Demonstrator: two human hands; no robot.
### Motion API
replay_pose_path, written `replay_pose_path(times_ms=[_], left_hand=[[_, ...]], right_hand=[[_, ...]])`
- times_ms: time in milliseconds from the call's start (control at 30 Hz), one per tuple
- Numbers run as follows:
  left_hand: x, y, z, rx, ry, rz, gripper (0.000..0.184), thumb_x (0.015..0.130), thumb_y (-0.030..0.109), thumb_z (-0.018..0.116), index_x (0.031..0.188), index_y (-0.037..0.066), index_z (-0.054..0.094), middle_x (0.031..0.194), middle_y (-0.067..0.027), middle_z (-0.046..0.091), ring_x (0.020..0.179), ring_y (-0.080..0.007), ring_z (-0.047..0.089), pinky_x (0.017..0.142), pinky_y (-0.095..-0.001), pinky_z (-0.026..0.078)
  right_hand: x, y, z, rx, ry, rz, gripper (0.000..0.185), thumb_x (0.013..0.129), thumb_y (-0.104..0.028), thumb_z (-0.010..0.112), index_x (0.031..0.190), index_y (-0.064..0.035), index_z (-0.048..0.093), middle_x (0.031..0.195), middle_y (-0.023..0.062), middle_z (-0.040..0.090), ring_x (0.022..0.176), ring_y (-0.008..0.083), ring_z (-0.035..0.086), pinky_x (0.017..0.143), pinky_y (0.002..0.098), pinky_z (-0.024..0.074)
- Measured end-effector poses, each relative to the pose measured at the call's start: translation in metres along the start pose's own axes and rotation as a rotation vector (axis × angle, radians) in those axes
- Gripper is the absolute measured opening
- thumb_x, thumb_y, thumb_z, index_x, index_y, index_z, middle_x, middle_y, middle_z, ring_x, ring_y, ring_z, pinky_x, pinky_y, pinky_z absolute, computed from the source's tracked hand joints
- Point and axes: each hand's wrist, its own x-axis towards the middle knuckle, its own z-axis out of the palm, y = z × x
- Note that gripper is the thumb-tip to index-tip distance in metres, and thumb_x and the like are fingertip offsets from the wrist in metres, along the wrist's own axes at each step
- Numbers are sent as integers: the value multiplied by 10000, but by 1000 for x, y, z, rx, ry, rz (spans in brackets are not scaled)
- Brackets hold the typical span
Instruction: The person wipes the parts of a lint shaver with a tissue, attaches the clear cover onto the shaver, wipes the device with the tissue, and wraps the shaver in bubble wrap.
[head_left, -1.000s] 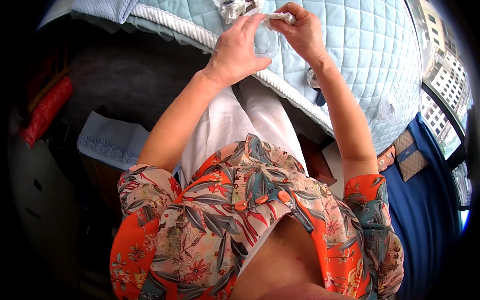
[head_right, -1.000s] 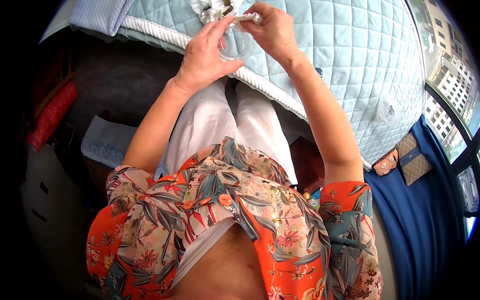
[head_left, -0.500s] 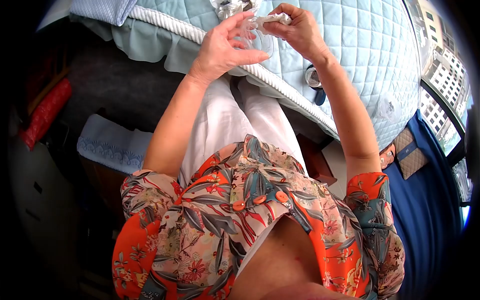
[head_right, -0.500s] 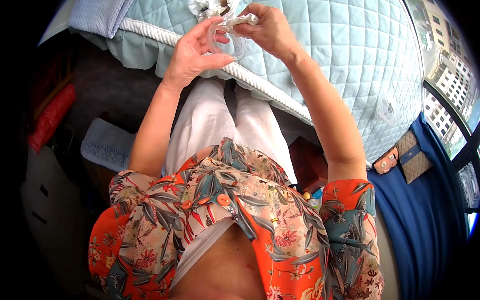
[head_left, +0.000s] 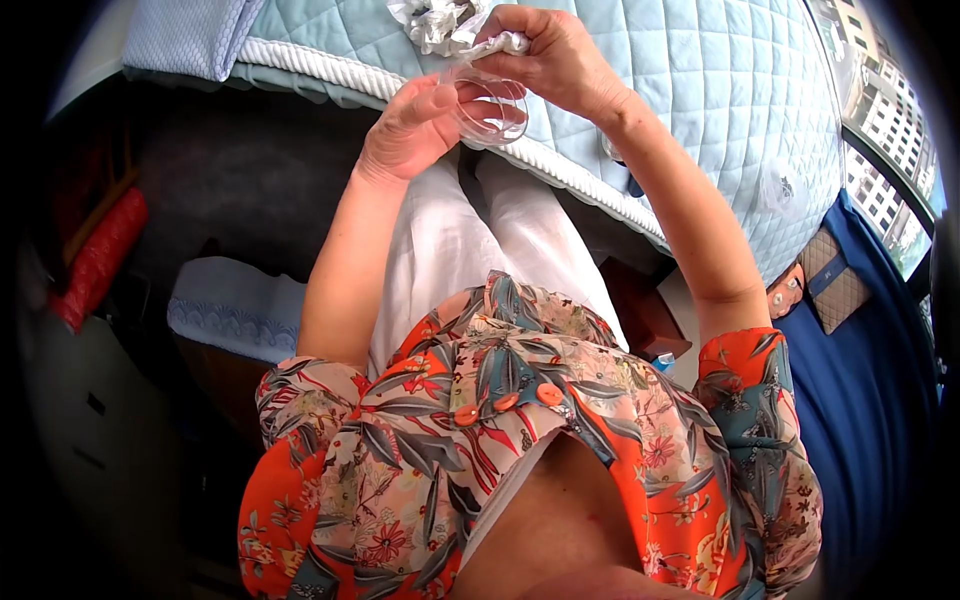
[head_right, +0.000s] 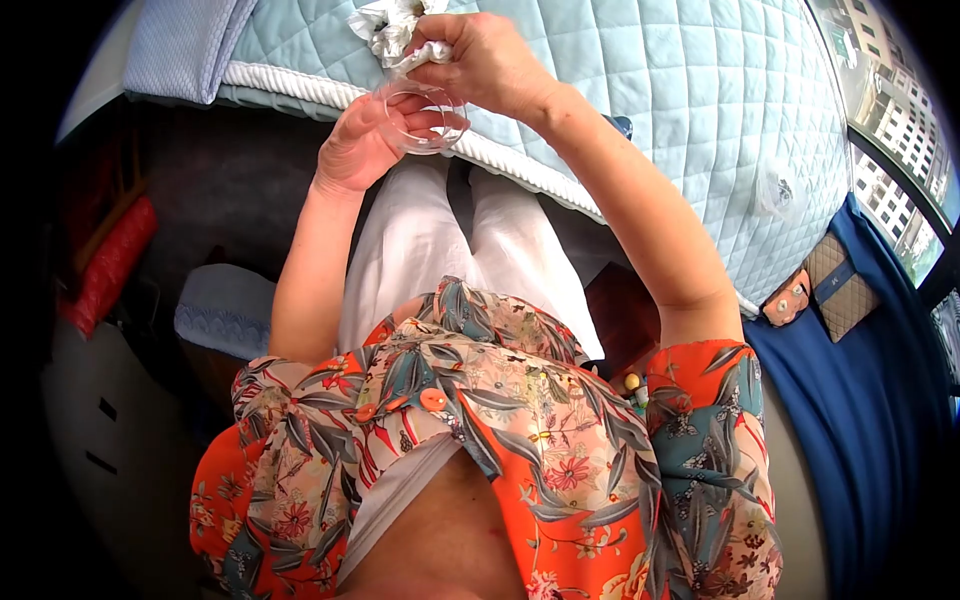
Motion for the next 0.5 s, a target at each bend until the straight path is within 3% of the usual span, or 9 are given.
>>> replay_pose_path(times_ms=[67, 100, 300, 400, 500], left_hand=[[-1, -4, 2, -34, -14, -41, 811, 779, 563, 594, 1278, -49, 409, 1196, -204, 527, 1097, -378, 539, 934, -428, 441], [-1, -7, 2, -62, -28, -39, 822, 774, 582, 588, 1272, -48, 415, 1191, -209, 529, 1087, -375, 546, 931, -428, 442], [-1, -16, 2, -65, -50, -62, 936, 699, 712, 579, 1242, -41, 457, 1164, -225, 541, 1038, -354, 574, 915, -416, 453], [0, -19, 1, -24, -31, -57, 994, 653, 769, 563, 1239, -28, 469, 1156, -224, 546, 1026, -345, 582, 899, -401, 463], [1, -23, -1, -47, -41, -25, 983, 650, 770, 553, 1247, -7, 468, 1144, -211, 558, 1027, -329, 584, 884, -403, 475]], right_hand=[[0, -1, 1, -138, -9, -102, 169, 758, -145, 677, 904, -77, 628, 682, 55, 644, 581, 116, 592, 569, 267, 480], [-1, -12, -1, -48, -108, 72, 158, 767, -133, 668, 914, -94, 626, 686, 58, 638, 588, 132, 593, 596, 276, 487], [1, -1, 5, 14, -90, -91, 152, 772, -116, 674, 901, -64, 610, 624, 31, 609, 528, 107, 566, 531, 270, 477], [-1, -11, -3, 125, -200, 110, 133, 779, -91, 670, 887, -49, 604, 617, 28, 604, 494, 90, 543, 474, 254, 456], [-1, -3, 1, 196, -173, 73, 116, 790, -81, 663, 880, -41, 603, 630, 37, 614, 482, 77, 534, 449, 238, 442]])
